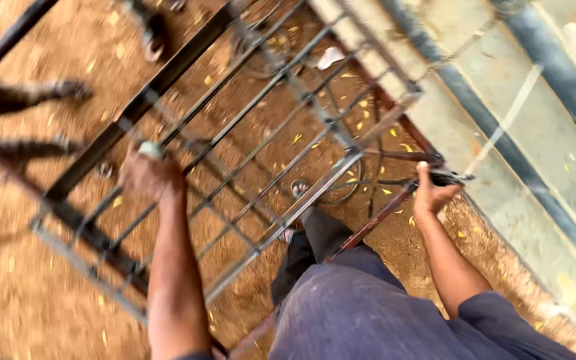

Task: The person measures parts of a metal frame using a tape measure and welds joints on the structure using a stick welding tool.

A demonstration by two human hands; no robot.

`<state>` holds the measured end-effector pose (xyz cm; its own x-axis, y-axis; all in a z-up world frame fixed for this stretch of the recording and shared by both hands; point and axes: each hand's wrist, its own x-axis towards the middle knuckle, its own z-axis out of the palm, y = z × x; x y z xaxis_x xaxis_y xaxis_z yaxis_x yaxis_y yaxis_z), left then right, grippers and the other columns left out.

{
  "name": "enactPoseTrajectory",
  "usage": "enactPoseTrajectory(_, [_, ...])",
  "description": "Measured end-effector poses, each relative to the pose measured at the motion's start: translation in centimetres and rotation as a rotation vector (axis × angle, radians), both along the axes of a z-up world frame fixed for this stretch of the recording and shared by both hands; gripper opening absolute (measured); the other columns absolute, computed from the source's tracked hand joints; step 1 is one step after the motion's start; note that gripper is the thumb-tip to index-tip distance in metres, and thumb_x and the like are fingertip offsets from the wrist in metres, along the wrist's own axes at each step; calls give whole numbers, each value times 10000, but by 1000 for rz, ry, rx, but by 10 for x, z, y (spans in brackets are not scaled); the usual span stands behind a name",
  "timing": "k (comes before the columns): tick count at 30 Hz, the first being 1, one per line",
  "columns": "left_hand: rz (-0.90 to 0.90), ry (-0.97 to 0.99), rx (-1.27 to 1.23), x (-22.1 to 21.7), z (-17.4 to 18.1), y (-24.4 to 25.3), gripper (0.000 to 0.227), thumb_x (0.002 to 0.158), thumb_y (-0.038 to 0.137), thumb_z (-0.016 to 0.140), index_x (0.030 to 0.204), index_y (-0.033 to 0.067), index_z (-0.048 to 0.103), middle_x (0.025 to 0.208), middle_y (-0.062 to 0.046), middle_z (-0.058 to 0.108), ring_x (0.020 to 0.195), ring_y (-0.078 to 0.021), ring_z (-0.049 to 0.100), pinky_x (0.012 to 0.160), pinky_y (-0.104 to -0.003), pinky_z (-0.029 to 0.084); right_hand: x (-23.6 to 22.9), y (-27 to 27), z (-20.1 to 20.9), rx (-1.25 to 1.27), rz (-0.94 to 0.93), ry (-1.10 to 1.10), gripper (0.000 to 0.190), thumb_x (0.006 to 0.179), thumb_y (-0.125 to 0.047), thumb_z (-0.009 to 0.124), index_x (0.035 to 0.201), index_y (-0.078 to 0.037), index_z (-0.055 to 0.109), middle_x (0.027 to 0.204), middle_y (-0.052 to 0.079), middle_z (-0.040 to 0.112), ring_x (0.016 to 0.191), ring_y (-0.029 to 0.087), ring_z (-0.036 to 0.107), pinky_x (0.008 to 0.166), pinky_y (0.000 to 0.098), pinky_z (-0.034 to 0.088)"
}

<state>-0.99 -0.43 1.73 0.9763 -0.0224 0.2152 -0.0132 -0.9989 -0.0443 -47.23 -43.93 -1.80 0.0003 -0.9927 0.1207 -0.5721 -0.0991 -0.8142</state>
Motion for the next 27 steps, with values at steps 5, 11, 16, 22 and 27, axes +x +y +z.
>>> enactPoseTrajectory(5, [-266,-324,-95,-50,13,14,380,1102,385,751,1261,76,597,1070,-96,652,944,-261,644,868,-452,504,7,7,11,159,-52,29,882,798,-498,936,1330,-30,412,1139,90,618,969,211,639,886,351,585])
enactPoseTrajectory(11, [-247,-70,-592,-142,38,31,532,1129,469,719,1247,-24,555,1082,-161,656,890,-253,694,700,-329,612,7,17,29,263,-43,15,794,760,-510,879,1232,-88,399,1057,51,584,896,214,618,813,341,598])
enactPoseTrajectory(16, [-279,276,-926,-244,106,12,514,927,265,814,1284,-16,573,1159,-204,612,897,-236,674,641,-334,627,5,28,12,4,34,375,973,762,-399,994,1315,79,353,1135,217,519,1088,359,543,906,492,509])
enactPoseTrajectory(22, [-613,405,-805,-316,163,-17,451,773,49,796,1198,151,683,1081,-136,666,1098,-362,604,952,-453,513,27,139,124,651,803,-150,741,915,-339,721,1529,-51,423,1078,237,660,851,315,634,715,435,546])
enactPoseTrajectory(27, [-698,582,-1031,-352,187,-29,730,743,78,824,1401,82,510,1225,-244,570,1167,-434,558,988,-460,493,52,227,178,802,1510,-116,586,934,-252,712,1438,-69,478,1238,89,638,1107,151,623,927,312,560])
